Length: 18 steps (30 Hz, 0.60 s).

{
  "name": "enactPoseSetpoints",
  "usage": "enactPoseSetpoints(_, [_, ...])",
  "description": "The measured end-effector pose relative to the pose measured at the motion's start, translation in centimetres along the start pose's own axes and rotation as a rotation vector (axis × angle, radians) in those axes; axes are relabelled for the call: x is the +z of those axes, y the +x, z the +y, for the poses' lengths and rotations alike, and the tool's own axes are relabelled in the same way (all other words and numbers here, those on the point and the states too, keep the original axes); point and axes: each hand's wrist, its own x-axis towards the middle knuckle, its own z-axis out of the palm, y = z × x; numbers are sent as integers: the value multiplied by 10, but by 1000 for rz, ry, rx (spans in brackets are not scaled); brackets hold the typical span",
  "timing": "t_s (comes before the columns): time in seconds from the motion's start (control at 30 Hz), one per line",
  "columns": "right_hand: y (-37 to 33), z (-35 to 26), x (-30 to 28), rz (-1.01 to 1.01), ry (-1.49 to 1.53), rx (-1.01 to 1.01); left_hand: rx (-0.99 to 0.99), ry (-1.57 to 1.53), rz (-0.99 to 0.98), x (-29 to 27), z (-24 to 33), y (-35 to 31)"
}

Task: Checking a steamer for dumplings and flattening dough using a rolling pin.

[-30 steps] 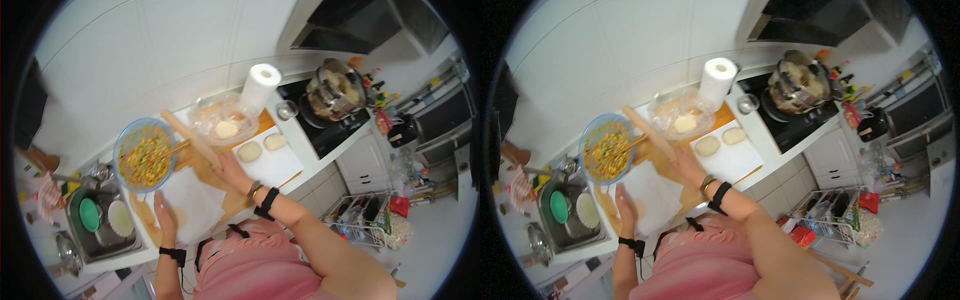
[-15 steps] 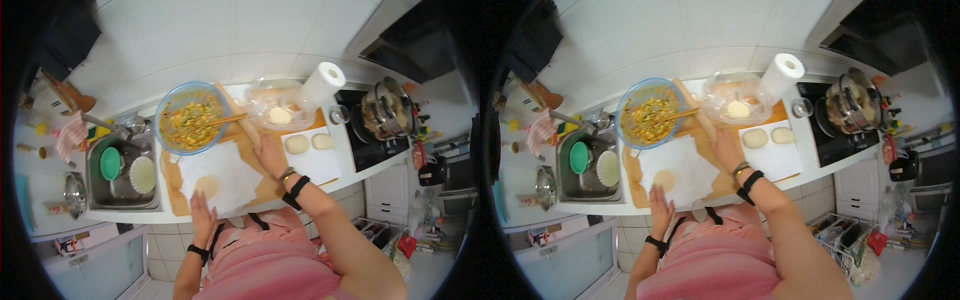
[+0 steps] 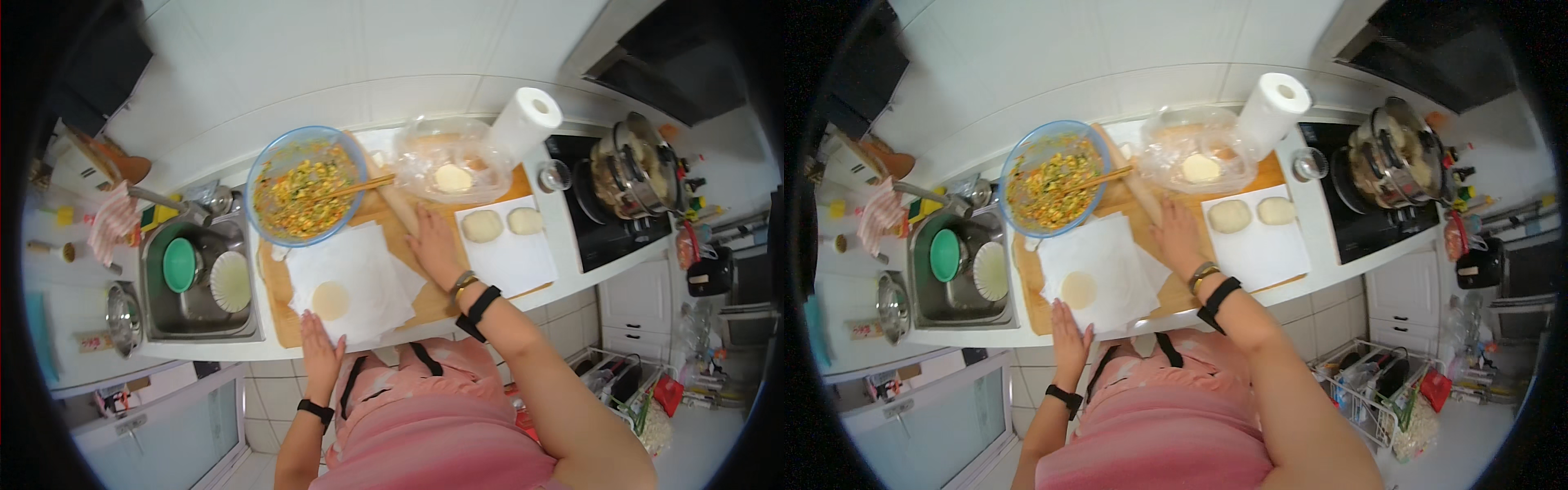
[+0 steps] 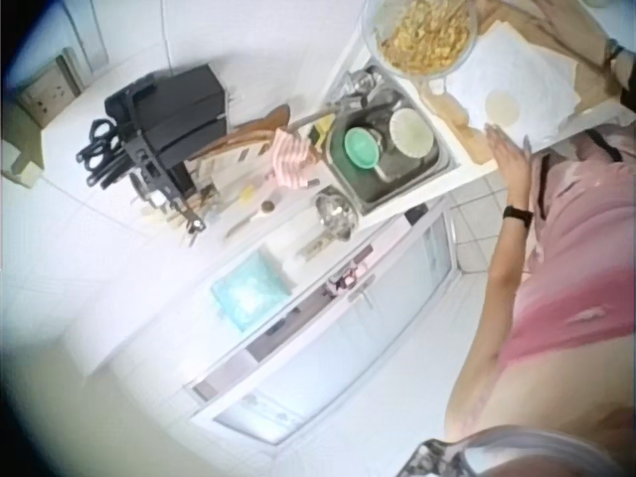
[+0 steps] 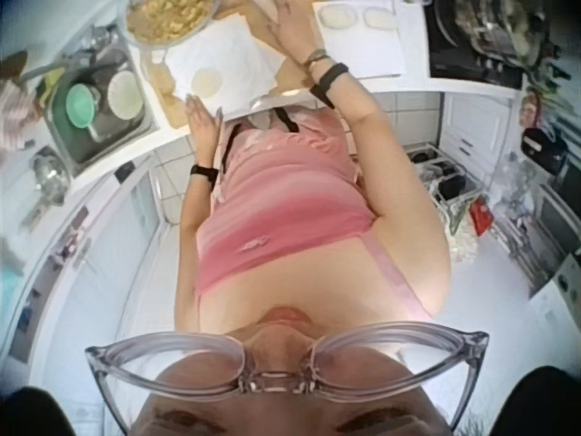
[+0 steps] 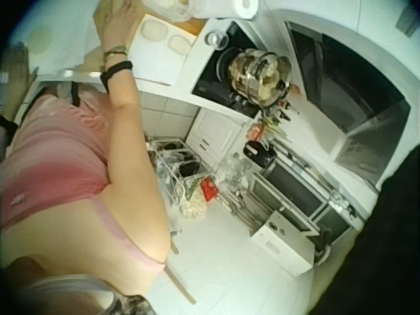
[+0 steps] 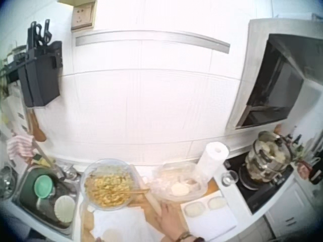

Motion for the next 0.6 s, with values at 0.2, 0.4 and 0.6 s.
enactPoseSetpoints(0.2, [-23,-2,-12,25,-37,9,69,-216,28,-32,-5,38])
enactPoseSetpoints(0.4, [-73,-16,-60,115,-9,43,226,-187,37,-3,-36,120])
enactPoseSetpoints(0.6, [-157,-35,-93,203,-46,221,299,-155,67,16,-42,126])
